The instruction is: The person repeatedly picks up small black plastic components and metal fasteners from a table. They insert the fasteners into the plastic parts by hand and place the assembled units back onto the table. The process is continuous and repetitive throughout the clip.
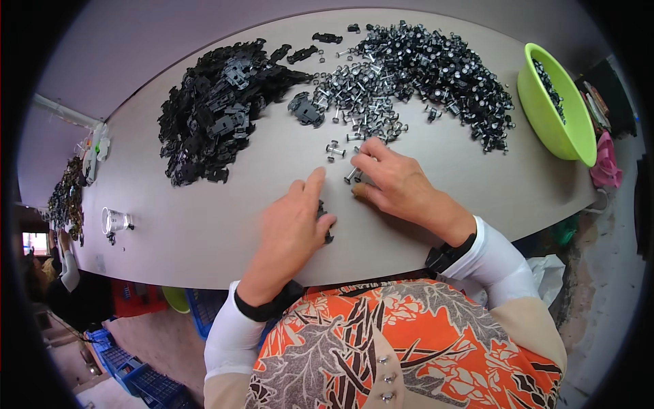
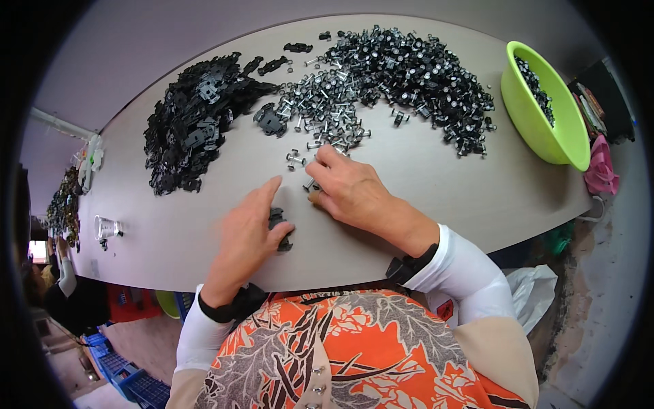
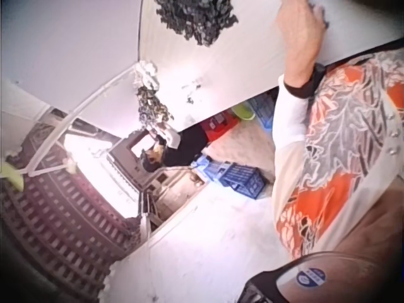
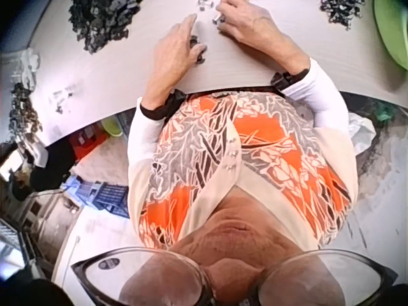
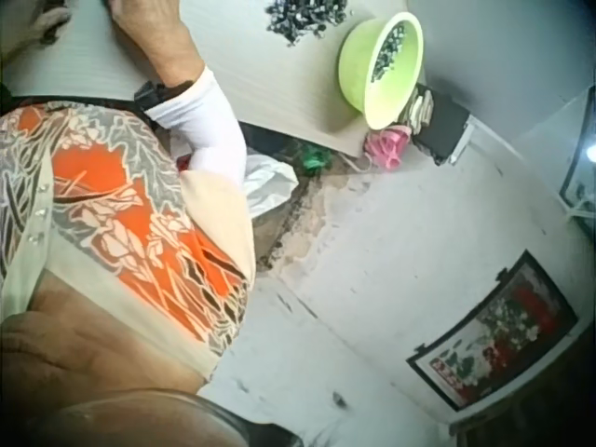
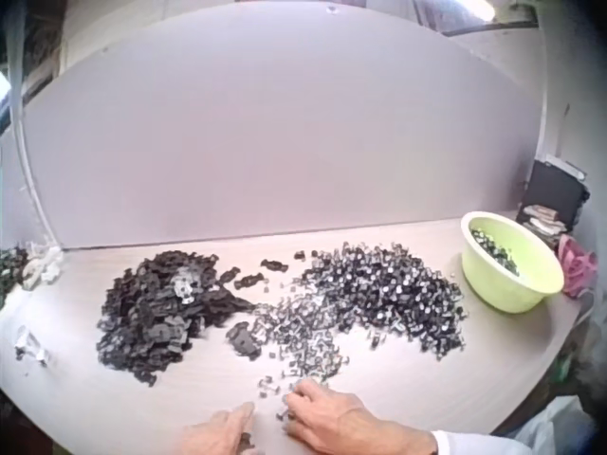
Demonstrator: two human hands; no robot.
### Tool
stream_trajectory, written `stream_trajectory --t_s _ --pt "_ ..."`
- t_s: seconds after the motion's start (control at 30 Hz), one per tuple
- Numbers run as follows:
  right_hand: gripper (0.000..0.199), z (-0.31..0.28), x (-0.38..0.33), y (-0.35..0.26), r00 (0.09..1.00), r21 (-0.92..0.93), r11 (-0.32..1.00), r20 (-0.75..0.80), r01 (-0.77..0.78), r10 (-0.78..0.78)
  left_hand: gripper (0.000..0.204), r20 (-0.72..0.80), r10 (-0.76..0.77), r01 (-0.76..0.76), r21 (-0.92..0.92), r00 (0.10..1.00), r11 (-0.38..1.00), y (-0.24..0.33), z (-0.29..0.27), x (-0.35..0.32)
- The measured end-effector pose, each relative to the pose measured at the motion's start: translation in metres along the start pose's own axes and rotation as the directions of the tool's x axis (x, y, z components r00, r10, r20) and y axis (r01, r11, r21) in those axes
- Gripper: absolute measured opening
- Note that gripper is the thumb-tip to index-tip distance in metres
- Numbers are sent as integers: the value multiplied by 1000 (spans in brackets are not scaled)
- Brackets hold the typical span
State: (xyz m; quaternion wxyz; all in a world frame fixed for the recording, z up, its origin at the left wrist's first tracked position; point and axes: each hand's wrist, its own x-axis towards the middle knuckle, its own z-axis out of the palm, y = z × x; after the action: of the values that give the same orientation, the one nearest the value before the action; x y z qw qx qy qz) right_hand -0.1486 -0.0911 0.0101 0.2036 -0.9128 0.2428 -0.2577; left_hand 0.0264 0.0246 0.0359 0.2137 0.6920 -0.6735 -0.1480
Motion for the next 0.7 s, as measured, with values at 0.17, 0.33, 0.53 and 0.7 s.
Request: stream_trajectory --t_s 0.17,0.33,0.53,0.7 --pt "21 7 -2 5 995 -37 999 96 -17 20 52 32 -169 169 -365 985 915 -14 7 3" --pt "28 -21 -9 -6 998 84 994 33 -65 62 34 168 -315 309 -823 934 477 -35 11 0" --pt "18 -33 -34 -6 953 -33 986 251 -166 169 26 267 -306 355 -890 914 285 -33 5 -1" --pt "16 -34 -34 -6 964 19 989 227 -147 139 31 290 -283 343 -925 915 164 -37 13 -1"
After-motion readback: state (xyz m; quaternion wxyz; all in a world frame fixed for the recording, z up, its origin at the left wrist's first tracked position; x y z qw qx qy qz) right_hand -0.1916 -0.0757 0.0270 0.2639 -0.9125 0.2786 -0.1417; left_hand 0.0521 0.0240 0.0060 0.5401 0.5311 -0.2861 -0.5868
